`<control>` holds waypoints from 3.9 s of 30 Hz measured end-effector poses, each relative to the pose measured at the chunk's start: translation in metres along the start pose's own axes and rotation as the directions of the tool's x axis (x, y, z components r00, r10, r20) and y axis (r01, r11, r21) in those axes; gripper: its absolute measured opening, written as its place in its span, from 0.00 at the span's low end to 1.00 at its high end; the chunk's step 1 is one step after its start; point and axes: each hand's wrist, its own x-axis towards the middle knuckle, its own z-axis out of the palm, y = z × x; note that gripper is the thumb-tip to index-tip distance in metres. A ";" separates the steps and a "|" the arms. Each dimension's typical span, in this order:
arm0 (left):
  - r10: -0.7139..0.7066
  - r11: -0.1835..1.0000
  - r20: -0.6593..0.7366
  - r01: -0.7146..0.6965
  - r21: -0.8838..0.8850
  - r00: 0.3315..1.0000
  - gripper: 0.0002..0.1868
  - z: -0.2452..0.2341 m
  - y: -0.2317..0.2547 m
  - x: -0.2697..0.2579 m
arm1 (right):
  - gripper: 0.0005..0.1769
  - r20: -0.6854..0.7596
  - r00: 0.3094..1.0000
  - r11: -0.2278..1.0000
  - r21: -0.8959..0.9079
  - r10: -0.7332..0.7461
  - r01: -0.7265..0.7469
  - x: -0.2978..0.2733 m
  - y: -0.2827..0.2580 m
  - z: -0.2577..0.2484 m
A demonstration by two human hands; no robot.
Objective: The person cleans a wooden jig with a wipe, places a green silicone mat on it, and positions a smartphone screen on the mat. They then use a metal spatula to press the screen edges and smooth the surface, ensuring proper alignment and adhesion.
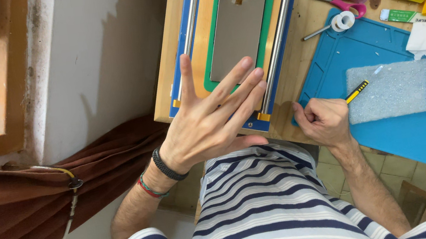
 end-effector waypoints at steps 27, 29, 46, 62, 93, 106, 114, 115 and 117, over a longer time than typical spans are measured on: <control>-0.040 0.961 -0.598 -0.133 -0.243 0.801 0.30 0.005 0.005 -0.024 | 0.34 -0.096 0.992 0.992 0.100 0.080 -0.071 0.005 0.001 0.001; -0.012 0.956 -0.611 -0.170 -0.238 0.792 0.30 0.005 0.004 -0.016 | 0.34 -0.093 0.992 0.992 0.099 0.084 -0.074 0.005 0.000 0.001; -0.103 0.994 -0.290 0.111 0.012 0.952 0.34 0.029 0.014 -0.026 | 0.33 -0.038 0.999 1.000 0.006 0.018 -0.017 0.000 0.000 -0.001; -0.125 0.980 -0.505 0.027 -0.196 0.854 0.31 0.001 0.014 -0.012 | 0.32 -0.055 0.998 1.000 0.009 0.015 -0.014 0.002 0.000 -0.002; 0.063 0.990 -0.478 0.007 0.142 0.876 0.26 0.018 0.009 0.029 | 0.31 -0.076 0.995 0.944 0.321 -0.060 0.081 0.019 -0.005 -0.012; 0.033 0.983 -0.475 0.058 0.176 0.879 0.26 0.004 0.014 0.043 | 0.31 -0.025 0.984 0.936 0.305 -0.174 0.173 0.016 -0.008 -0.019; 0.076 0.996 -0.452 -0.047 0.075 0.889 0.23 -0.003 -0.009 0.041 | 0.32 0.002 0.992 0.981 0.152 -0.124 0.122 0.012 -0.006 -0.018; 0.054 0.998 -0.399 -0.044 0.034 0.915 0.19 -0.010 -0.012 0.044 | 0.32 0.044 0.990 0.987 0.096 -0.135 0.130 0.009 -0.007 -0.016; 0.032 0.998 -0.372 -0.049 -0.038 0.928 0.18 -0.007 -0.012 0.048 | 0.32 0.015 0.993 0.991 0.057 -0.119 0.118 0.010 -0.009 -0.015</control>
